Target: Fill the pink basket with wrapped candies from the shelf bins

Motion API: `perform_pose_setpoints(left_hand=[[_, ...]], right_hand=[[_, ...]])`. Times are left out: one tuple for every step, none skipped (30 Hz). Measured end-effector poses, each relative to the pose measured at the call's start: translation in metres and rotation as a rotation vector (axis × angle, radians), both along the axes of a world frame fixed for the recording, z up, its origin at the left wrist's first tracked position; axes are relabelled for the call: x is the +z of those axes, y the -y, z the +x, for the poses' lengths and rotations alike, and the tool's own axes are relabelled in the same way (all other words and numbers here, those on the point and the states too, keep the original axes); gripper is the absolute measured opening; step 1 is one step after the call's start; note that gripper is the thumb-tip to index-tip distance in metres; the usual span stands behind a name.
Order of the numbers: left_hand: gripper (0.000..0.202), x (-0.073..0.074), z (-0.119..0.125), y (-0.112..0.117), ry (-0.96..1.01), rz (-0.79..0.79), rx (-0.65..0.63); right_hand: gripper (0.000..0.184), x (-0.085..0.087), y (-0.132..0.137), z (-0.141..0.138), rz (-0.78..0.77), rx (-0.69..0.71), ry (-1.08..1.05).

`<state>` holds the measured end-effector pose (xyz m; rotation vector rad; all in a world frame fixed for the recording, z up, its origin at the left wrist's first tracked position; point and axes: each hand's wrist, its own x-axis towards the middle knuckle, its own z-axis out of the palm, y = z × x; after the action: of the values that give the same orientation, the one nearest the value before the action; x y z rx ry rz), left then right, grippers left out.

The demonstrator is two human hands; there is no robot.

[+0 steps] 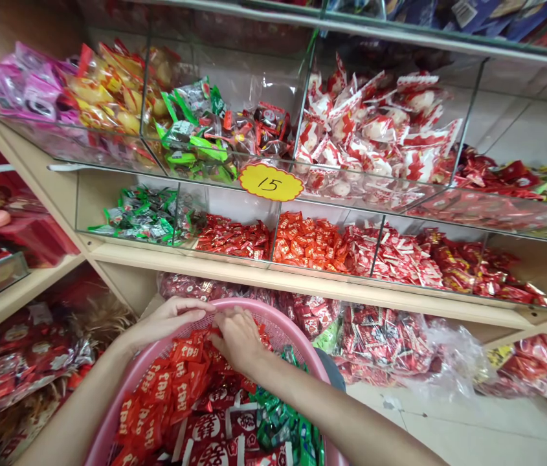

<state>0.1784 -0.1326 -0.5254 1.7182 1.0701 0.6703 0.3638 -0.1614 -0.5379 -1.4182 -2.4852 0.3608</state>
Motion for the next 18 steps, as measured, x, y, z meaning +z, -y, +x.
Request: perform_pose_setpoints(left_hand=[[0.032, 0.000, 0.000, 0.000, 0.003, 0.001, -0.002], [0.032, -0.001, 0.000, -0.001, 0.006, 0.003, -0.004], [0.032, -0.001, 0.000, -0.001, 0.007, 0.006, -0.005], [0.032, -0.002, 0.000, -0.002, 0.009, 0.011, -0.007], [0.033, -0.003, 0.000, -0.002, 0.008, 0.015, -0.007], [0.032, -0.004, 0.000, -0.002, 0.006, 0.018, -0.005], [0.032, -0.004, 0.000, -0.002, 0.004, 0.019, -0.002], [0.032, -0.005, 0.000, -0.003, 0.002, 0.020, 0.003], [0.032, -0.005, 0.000, -0.003, 0.000, 0.022, 0.008], [0.031, -0.006, 0.000, -0.003, -0.001, 0.023, 0.011], [0.031, -0.006, 0.000, -0.003, -0.002, 0.024, 0.010], [0.032, -0.005, 0.000, -0.002, -0.002, 0.026, 0.005], [0.032, -0.005, 0.000, -0.002, -0.004, 0.024, -0.002], [0.033, -0.005, 0.000, -0.002, -0.006, 0.019, -0.008], [0.033, -0.004, 0.000, -0.002, -0.010, 0.011, -0.012], [0.033, -0.003, 0.000, -0.002, -0.014, 0.001, -0.012], [0.034, -0.003, 0.000, -0.001, -0.015, -0.007, -0.009], [0.034, -0.002, 0.001, -0.001, -0.015, -0.015, -0.005]], right_hand=[[0.018, 0.000, 0.000, 0.000, 0.031, -0.004, 0.027], [0.020, 0.000, 0.000, -0.001, 0.057, -0.011, 0.049], [0.021, 0.001, -0.001, -0.001, 0.076, -0.017, 0.064], [0.023, 0.001, -0.001, -0.002, 0.091, -0.023, 0.073], [0.024, 0.001, -0.001, -0.003, 0.100, -0.028, 0.077], [0.024, 0.002, -0.001, -0.003, 0.102, -0.028, 0.079], [0.024, 0.002, -0.002, -0.004, 0.101, -0.024, 0.076], [0.023, 0.004, -0.002, -0.004, 0.101, -0.017, 0.068], [0.021, 0.006, -0.002, -0.005, 0.106, -0.011, 0.053], [0.019, 0.011, -0.003, -0.004, 0.118, -0.006, 0.029], [0.016, 0.017, -0.006, -0.004, 0.138, -0.002, -0.001], [0.014, 0.026, -0.009, -0.002, 0.169, 0.000, -0.034], [0.012, 0.036, -0.014, 0.000, 0.207, 0.001, -0.063], [0.012, 0.049, -0.020, 0.003, 0.250, 0.002, -0.082], [0.013, 0.062, -0.028, 0.006, 0.310, -0.003, -0.084], [0.014, 0.075, -0.038, 0.009, 0.369, -0.016, -0.057], [0.015, 0.088, -0.049, 0.013, 0.429, -0.031, 0.004], [0.015, 0.100, -0.061, 0.017, 0.479, -0.039, 0.093]])
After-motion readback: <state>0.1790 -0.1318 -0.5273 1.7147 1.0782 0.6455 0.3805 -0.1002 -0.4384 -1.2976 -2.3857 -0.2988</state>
